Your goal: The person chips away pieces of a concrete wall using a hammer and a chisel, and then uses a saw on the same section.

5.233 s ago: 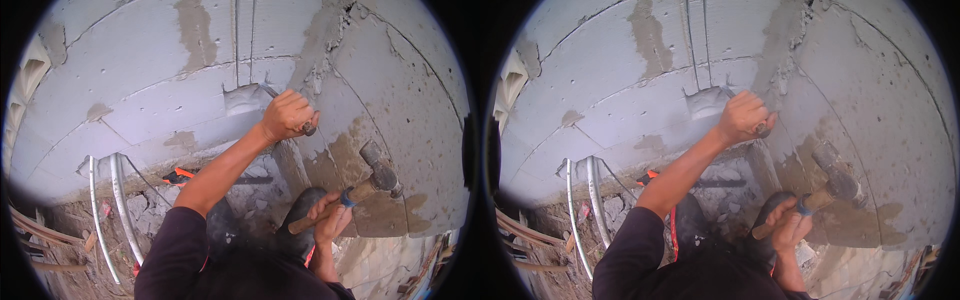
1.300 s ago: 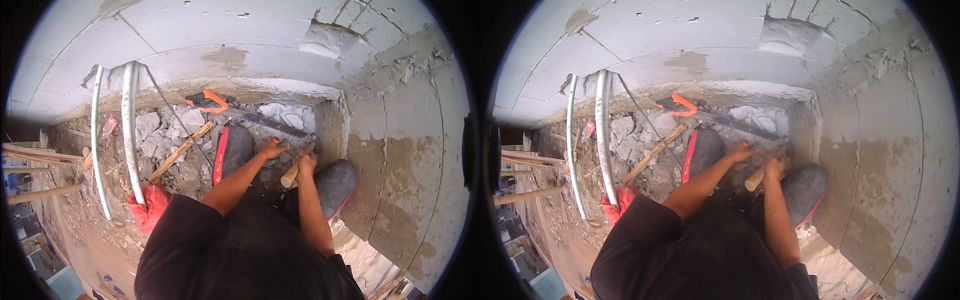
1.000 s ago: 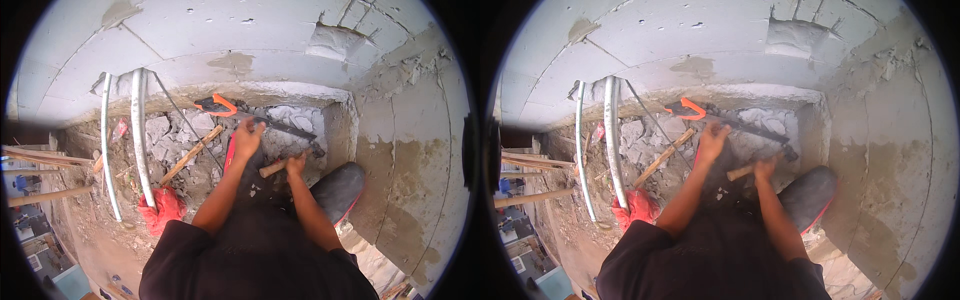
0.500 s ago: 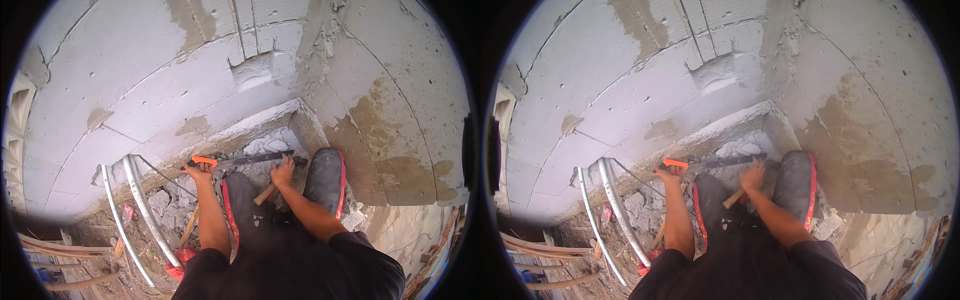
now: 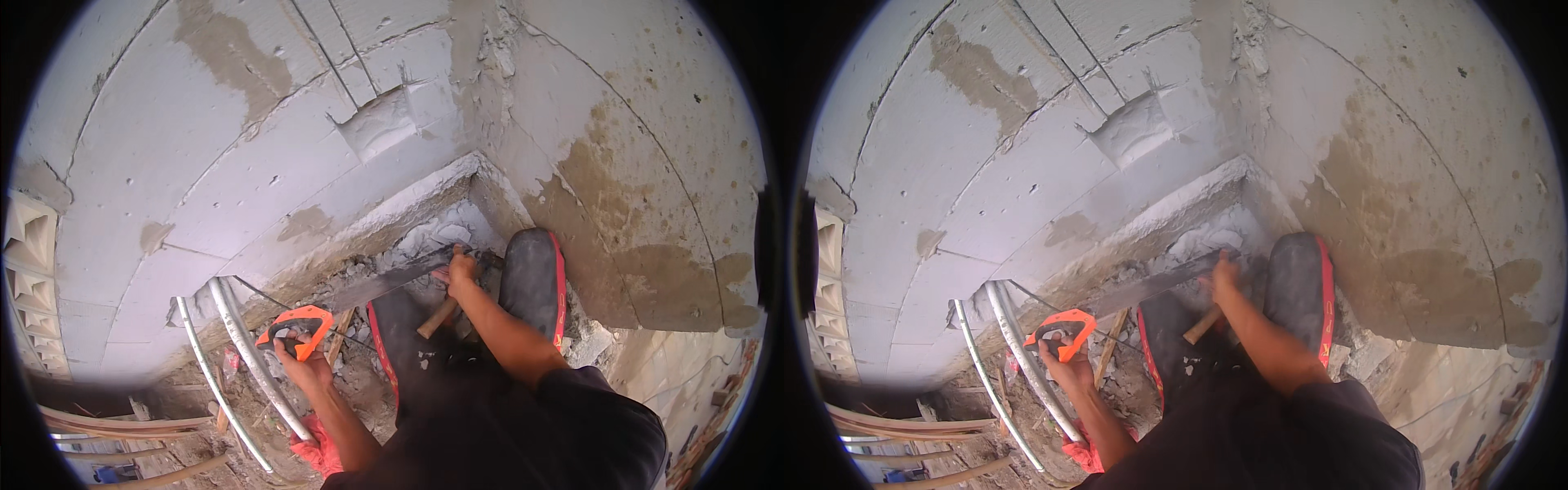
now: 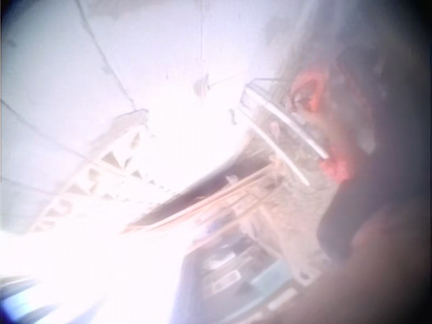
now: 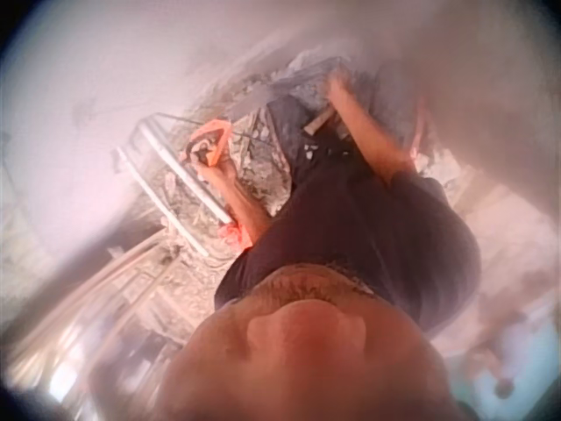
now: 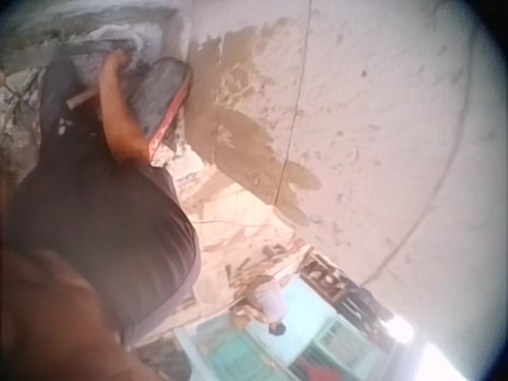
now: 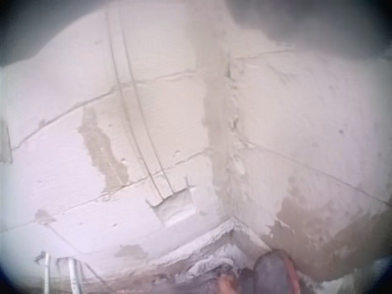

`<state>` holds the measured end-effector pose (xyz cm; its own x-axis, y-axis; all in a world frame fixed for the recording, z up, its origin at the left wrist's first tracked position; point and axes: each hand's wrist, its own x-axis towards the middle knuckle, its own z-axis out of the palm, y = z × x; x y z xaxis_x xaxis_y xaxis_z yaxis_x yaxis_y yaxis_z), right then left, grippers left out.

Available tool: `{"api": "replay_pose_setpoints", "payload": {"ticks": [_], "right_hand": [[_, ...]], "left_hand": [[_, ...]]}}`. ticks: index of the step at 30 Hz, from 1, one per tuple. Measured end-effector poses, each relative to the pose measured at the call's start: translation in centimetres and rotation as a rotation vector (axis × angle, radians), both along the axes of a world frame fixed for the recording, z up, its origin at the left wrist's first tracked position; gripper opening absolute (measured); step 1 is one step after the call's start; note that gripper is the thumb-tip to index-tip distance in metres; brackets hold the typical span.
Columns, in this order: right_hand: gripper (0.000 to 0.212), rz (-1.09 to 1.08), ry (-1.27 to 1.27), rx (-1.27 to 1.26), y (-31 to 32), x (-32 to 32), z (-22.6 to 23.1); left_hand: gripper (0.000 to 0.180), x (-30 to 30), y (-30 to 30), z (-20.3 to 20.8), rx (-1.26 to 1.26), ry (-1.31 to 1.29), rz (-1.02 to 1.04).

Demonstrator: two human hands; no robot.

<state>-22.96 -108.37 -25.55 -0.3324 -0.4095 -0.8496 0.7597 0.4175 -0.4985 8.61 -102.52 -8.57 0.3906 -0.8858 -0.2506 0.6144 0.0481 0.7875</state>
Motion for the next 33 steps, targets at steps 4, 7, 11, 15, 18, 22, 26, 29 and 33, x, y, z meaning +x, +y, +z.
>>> {"api": "replay_pose_setpoints", "payload": {"ticks": [4, 7, 11, 15, 18, 22, 26, 29, 33], "right_hand": [[0.044, -0.162, 0.260, -0.471, -2.4, -0.3, 7.4], [0.038, -0.137, 0.377, -0.676, -3.8, -1.9, 16.7], [0.034, -0.142, 0.559, -0.818, -8.0, -0.7, 20.7], [0.034, -0.287, 0.736, -0.832, -10.6, 0.2, 24.6], [0.037, -0.261, 0.749, -0.874, -11.3, -0.8, 25.9], [0.038, -0.287, 0.788, -0.826, -12.8, -0.4, 25.8], [0.035, -0.357, 0.811, -0.818, -13.4, 0.5, 25.3], [0.039, -0.285, 0.690, -0.845, -13.3, -0.2, 26.1], [0.040, -0.243, 0.675, -0.769, -14.7, 1.3, 25.8]], "left_hand": [[0.025, 1.7, 3.2, 3.1, -0.164, 0.149, -0.107], [0.020, 2.0, 4.5, 5.6, -0.115, 0.233, -0.050], [0.032, 3.4, 5.2, 6.0, -0.093, 0.200, 0.056], [0.038, 1.2, 4.1, 7.2, -0.143, 0.285, 0.104], [0.036, -1.4, 3.4, 8.9, -0.140, 0.266, 0.143], [0.037, -0.1, 2.7, 8.8, -0.159, 0.272, 0.149], [0.040, 1.0, 2.0, 9.0, -0.145, 0.269, 0.150], [0.041, 0.6, 1.3, 9.3, -0.125, 0.254, 0.197], [0.040, 1.7, 2.9, 11.0, -0.205, 0.378, 0.153]]}}
